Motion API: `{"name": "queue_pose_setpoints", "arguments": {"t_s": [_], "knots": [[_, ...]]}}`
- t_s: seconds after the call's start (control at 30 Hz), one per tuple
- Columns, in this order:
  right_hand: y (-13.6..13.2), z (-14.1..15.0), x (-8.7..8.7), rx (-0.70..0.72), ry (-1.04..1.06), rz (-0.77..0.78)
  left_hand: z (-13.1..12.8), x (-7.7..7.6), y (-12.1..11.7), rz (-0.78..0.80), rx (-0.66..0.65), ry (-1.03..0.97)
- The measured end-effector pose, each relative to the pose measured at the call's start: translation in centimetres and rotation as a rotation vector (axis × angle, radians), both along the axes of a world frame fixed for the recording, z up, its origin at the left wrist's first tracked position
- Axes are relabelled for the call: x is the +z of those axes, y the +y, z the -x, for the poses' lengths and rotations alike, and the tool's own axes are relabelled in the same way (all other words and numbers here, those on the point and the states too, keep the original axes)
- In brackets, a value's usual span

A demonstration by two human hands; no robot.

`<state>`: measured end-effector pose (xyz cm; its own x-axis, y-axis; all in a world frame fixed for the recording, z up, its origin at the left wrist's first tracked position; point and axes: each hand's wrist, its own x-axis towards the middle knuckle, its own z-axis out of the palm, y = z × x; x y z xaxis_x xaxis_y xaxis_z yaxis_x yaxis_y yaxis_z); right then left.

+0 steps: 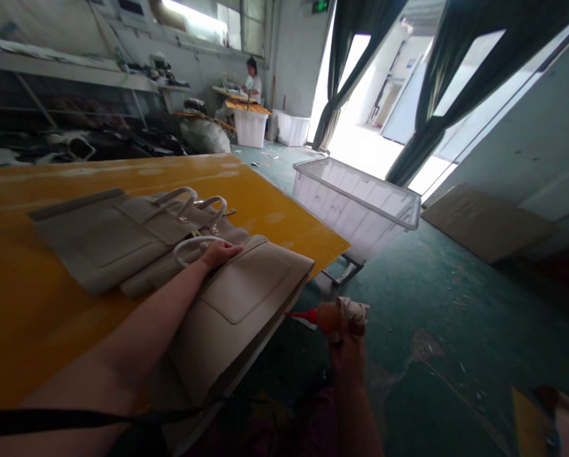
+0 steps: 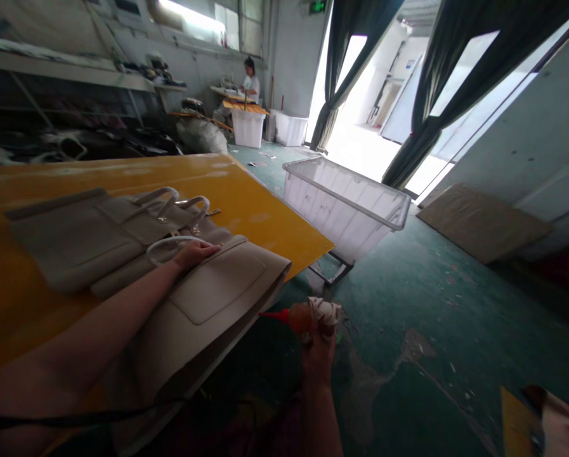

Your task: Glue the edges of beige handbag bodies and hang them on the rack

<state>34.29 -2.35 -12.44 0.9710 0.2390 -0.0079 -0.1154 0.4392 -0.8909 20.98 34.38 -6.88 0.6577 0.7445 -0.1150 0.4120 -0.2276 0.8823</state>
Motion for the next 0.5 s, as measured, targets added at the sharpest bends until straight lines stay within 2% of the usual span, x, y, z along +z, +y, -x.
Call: {"name": "queue_pose_setpoints", "arguments": {"t_s": [0.27, 0.5], "knots": [[-0.2, 3.4, -0.2, 0.014, 0.104, -0.032, 0.0, 0.2, -0.2, -0.033, -0.02, -0.014], [-0.5, 5.9, 0.5, 0.079, 0.134, -0.037, -0.2, 0.2, -0.4, -0.056, -0.003, -0.027]]}}
